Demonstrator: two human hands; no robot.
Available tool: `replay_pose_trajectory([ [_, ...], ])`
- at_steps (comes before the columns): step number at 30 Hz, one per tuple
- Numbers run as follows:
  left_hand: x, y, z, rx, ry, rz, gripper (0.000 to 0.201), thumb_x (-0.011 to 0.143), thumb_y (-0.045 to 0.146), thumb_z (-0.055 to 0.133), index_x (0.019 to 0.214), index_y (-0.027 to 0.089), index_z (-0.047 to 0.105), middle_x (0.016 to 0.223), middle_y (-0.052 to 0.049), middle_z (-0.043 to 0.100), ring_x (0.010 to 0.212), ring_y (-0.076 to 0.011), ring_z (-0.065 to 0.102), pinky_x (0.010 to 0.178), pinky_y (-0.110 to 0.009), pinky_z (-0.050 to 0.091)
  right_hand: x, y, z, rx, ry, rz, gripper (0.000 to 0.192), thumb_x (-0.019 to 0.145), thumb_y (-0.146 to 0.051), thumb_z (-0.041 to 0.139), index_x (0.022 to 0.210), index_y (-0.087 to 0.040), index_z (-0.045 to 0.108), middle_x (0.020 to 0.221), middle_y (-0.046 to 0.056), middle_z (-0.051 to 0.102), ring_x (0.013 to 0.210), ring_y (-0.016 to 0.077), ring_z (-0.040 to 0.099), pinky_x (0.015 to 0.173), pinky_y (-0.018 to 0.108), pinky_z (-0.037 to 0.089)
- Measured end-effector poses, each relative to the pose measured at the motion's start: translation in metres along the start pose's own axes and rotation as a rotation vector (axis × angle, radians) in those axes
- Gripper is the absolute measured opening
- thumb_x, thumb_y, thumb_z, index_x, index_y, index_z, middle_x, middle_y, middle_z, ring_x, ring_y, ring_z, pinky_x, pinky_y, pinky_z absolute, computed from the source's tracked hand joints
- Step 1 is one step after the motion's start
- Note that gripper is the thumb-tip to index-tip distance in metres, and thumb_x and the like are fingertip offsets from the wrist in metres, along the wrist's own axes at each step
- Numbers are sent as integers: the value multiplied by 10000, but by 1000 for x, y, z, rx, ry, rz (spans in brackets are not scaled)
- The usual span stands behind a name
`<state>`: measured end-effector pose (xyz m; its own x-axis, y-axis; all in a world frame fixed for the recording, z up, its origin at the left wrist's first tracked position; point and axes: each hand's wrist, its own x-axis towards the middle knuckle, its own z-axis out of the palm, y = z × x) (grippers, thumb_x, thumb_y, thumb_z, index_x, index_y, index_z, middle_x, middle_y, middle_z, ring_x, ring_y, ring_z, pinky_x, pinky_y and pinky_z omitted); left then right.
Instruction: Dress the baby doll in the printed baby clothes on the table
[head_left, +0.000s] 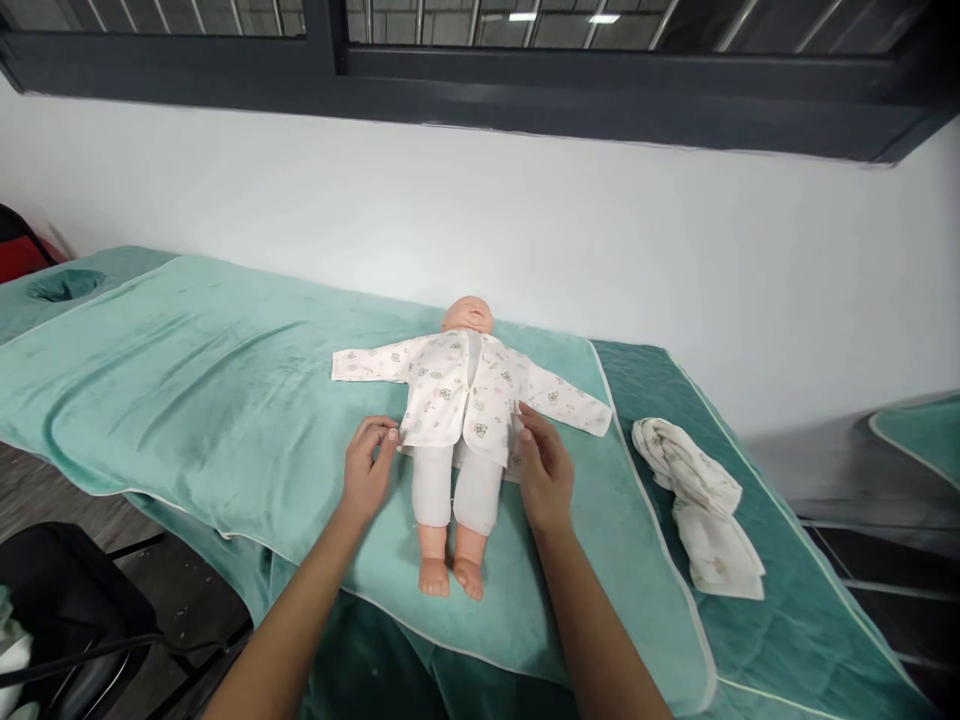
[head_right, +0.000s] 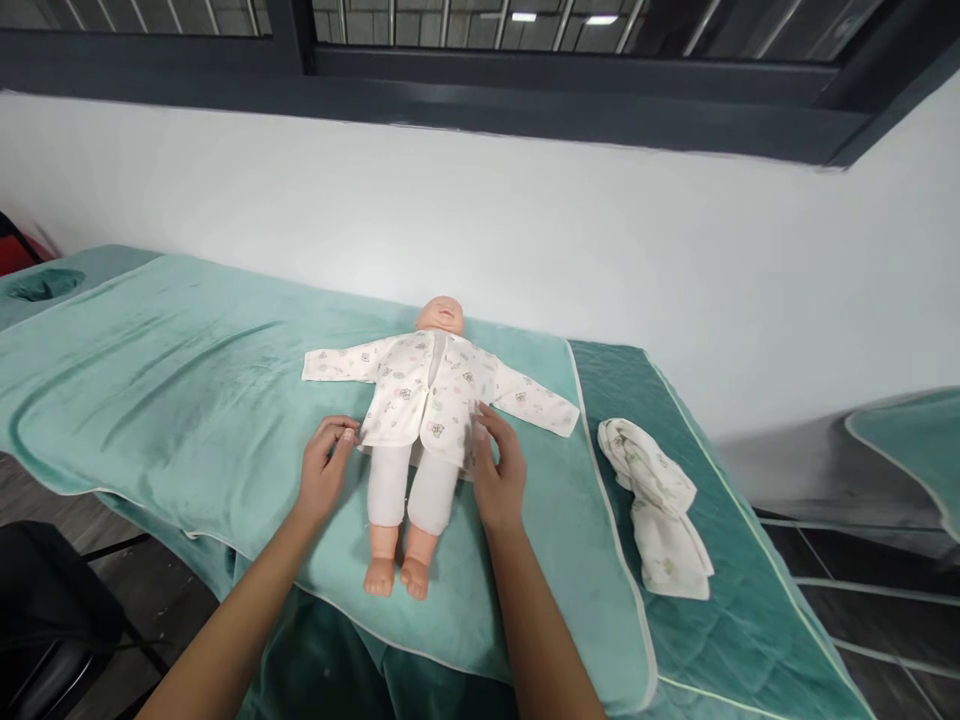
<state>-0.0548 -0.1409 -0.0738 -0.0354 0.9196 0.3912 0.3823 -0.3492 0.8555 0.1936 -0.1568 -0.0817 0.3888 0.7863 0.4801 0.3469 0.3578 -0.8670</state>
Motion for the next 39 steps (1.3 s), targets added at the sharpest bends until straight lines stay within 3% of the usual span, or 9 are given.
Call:
replay_pose_trajectory([
  [3,2,-2,5,-1,-4,-47,264,977,392,455,892,203,619,1052,-62,681,1000,-188,640,903,-318,512,6,17,0,22,163,231,342,899,-461,625,1100,-189,677,1170,101,707,1121,249,654,1002,478,510],
  [5,6,-4,8,-24,-20,-100,251,965,401,491,1009,202,637,1076,-65,692,1000,-189,643,902,-318,510,11,28,-2,75,188,343,343,854,-486,673,1005,-178,680,1040,83,735,997,240,694,897,441,565],
  [8,21,-3,14,-179,-53,-243,316,938,396,561,1147,171,634,1171,-93,691,1075,-199,633,974,-322,479,19,37,-4,214,120,419,346,820,-486,713,991,-187,682,995,62,752,914,226,722,807,392,605],
  [11,45,-2,22,-458,-89,-445,401,897,378,643,1217,138,623,1321,-129,642,1177,-218,599,1034,-328,447,30,36,-1,392,25,489,345,795,-450,749,1024,-200,692,1043,59,757,968,236,725,858,398,615],
  [14,70,-2,37,-607,-161,-526,409,882,405,661,1175,120,650,1251,-142,683,1104,-223,639,964,-333,502,43,32,5,520,-68,562,314,778,-433,757,983,-206,684,1053,60,754,1026,255,712,911,438,605],
  [20,98,-11,63,-732,-115,-570,462,799,421,749,1142,160,582,1075,-90,700,866,-155,678,794,-281,557,61,36,15,555,-118,532,294,778,-433,743,783,-232,528,840,17,709,847,238,721,779,435,613],
  [23,103,-15,68,-821,-94,-551,514,721,404,824,1114,186,576,1092,-70,673,876,-150,677,815,-282,558,65,38,17,550,-102,495,337,764,-441,755,779,-241,484,769,-9,667,780,222,705,713,403,602],
  [32,125,-21,83,-874,-76,-522,483,736,368,830,1132,204,609,1195,-81,651,983,-188,665,879,-315,549,88,47,26,666,-104,478,334,731,-412,801,792,-252,514,750,-18,658,809,216,692,711,367,584],
  [39,118,-17,80,-823,-60,-523,455,761,383,803,1133,207,609,1148,-76,661,994,-191,663,911,-324,529,88,47,26,642,-98,480,303,736,-392,792,808,-237,542,790,-9,678,876,225,702,767,378,589],
])
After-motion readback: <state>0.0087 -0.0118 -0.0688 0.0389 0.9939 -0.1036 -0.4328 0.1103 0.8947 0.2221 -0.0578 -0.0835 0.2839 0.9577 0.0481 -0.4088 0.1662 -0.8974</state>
